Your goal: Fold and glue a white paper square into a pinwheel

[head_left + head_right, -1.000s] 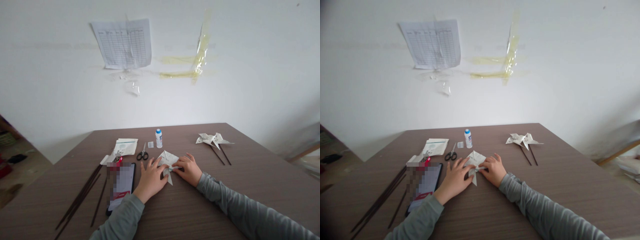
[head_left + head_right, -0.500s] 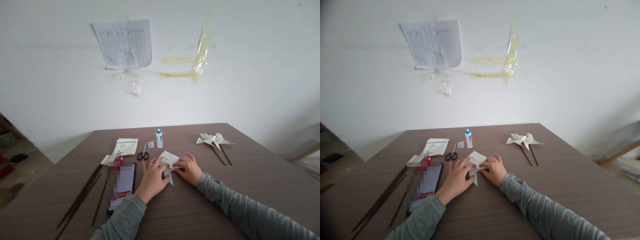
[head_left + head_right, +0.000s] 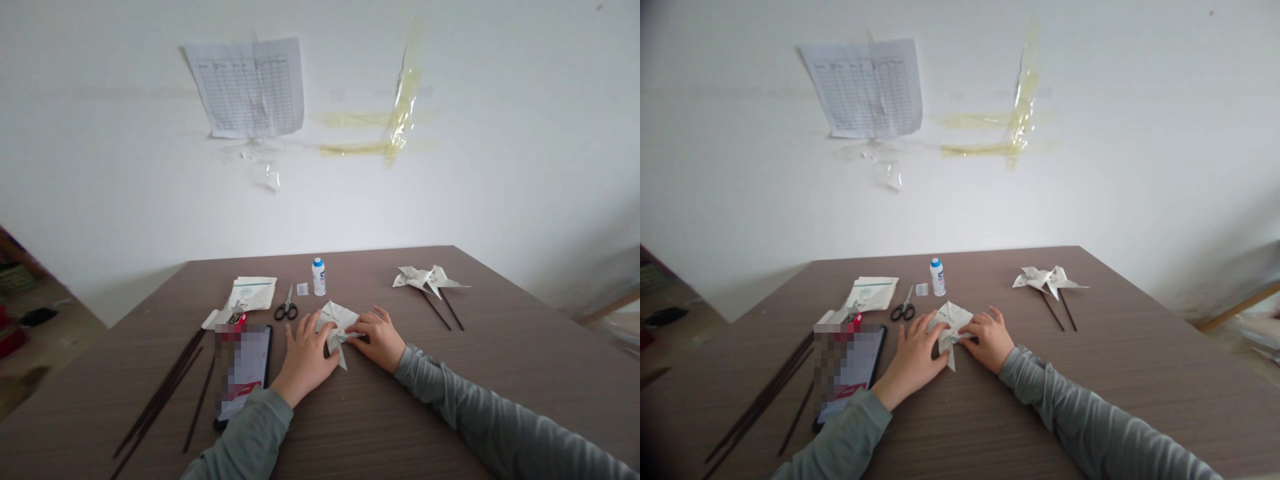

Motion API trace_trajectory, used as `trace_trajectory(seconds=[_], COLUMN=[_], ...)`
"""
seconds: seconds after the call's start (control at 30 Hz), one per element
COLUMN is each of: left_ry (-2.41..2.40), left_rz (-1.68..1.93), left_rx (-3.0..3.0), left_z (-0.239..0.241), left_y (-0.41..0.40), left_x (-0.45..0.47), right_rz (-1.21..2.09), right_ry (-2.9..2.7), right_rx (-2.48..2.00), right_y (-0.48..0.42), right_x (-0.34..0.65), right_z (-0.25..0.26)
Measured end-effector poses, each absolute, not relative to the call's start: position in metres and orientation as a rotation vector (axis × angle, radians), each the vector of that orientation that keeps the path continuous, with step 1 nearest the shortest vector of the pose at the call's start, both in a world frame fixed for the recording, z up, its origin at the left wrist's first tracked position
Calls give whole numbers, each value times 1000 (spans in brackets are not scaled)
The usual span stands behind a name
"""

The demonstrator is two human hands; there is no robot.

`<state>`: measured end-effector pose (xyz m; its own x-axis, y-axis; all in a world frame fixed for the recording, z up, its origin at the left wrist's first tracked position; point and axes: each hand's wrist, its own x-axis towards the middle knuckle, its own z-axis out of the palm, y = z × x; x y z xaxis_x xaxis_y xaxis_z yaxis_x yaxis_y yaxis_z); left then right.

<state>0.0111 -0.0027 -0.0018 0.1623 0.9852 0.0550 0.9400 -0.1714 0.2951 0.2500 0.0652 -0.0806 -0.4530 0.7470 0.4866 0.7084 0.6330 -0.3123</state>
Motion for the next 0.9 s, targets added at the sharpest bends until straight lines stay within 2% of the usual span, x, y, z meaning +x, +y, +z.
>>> trace_trajectory(seconds=[0.27, 0.9], left_ry=[1869, 1870], left_rz=[244, 317], left_rx=[2220, 2199], left_z=[4, 1], left_y=[-3, -1], left_x=[12, 7], right_rz=[129, 94], right_ry=[-2262, -2264], right_rx=[-1210, -1154], right_y=[64, 65], right_x=[249, 251], right_z=[-75, -79])
